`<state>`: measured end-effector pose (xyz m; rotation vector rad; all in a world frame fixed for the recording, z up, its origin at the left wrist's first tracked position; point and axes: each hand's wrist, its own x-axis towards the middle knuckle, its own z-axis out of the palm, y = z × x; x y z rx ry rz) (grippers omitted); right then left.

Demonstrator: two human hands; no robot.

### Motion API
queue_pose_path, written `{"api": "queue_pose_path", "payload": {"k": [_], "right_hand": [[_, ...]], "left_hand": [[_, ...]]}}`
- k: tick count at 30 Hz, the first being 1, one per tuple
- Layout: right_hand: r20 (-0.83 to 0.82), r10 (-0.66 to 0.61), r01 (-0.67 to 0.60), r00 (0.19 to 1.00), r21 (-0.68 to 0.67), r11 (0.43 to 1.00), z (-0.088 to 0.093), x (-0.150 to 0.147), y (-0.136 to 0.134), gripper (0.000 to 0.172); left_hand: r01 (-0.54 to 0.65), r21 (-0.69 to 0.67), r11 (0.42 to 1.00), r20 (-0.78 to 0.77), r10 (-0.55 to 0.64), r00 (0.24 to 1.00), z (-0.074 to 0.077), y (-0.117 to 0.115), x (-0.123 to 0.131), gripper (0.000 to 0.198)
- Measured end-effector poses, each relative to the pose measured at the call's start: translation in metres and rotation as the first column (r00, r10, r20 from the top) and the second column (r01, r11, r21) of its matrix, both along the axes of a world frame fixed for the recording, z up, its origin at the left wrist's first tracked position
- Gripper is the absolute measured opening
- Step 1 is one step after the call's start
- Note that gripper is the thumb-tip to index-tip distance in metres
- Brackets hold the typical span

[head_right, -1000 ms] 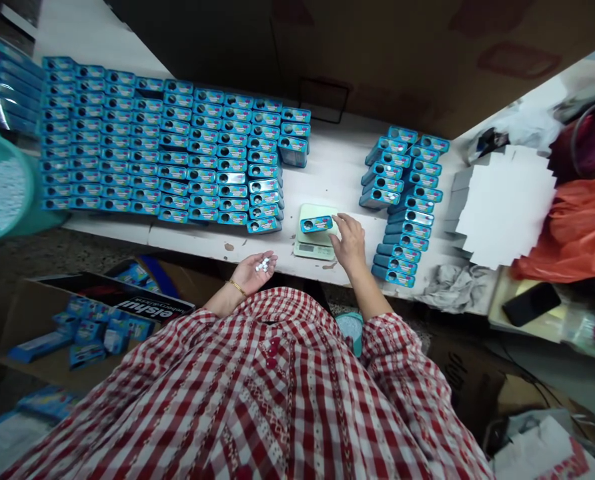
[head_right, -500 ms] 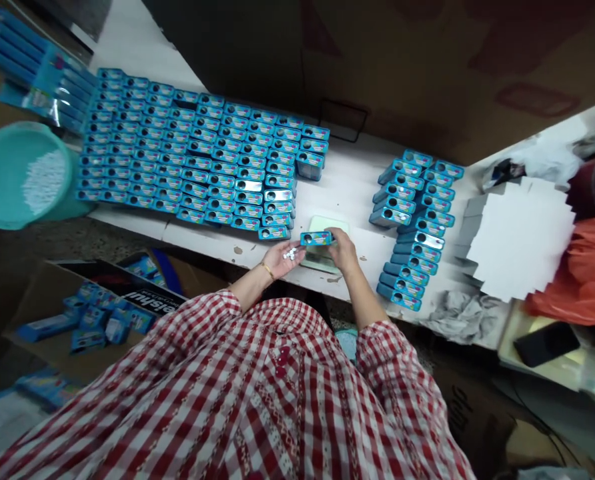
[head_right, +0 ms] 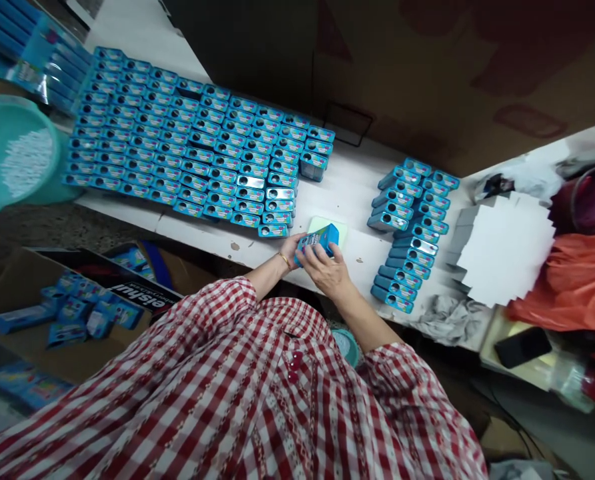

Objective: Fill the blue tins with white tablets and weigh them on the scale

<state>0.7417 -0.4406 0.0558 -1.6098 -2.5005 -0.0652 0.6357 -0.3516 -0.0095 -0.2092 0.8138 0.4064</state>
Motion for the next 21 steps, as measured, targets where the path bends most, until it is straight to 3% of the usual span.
{"api": "queue_pose_path", "payload": {"k": [8,15,21], "right_hand": [[0.035,-0.068,0.064,0.997,0.113,0.992,0.0,0.01,-0.004,0.042],[0.02,-0.158,0.157,0.987,0.057,0.986,-0.003,0.023,-0.008,0.042],[0.002,-0.202,0.2,0.979,0.104,0.974,-0.002,0.018,-0.012,0.041]], "left_hand": [[0.022,-0.037,0.999,0.029,-0.021,0.999,-0.003,-0.002,0.008,0.025],[-0.012,-0.026,1.0,-0.006,0.011,1.0,-0.007,-0.003,0.014,0.02],[0.012,-0.039,0.999,0.062,-0.009,0.998,-0.01,-0.002,0.017,0.022]]}}
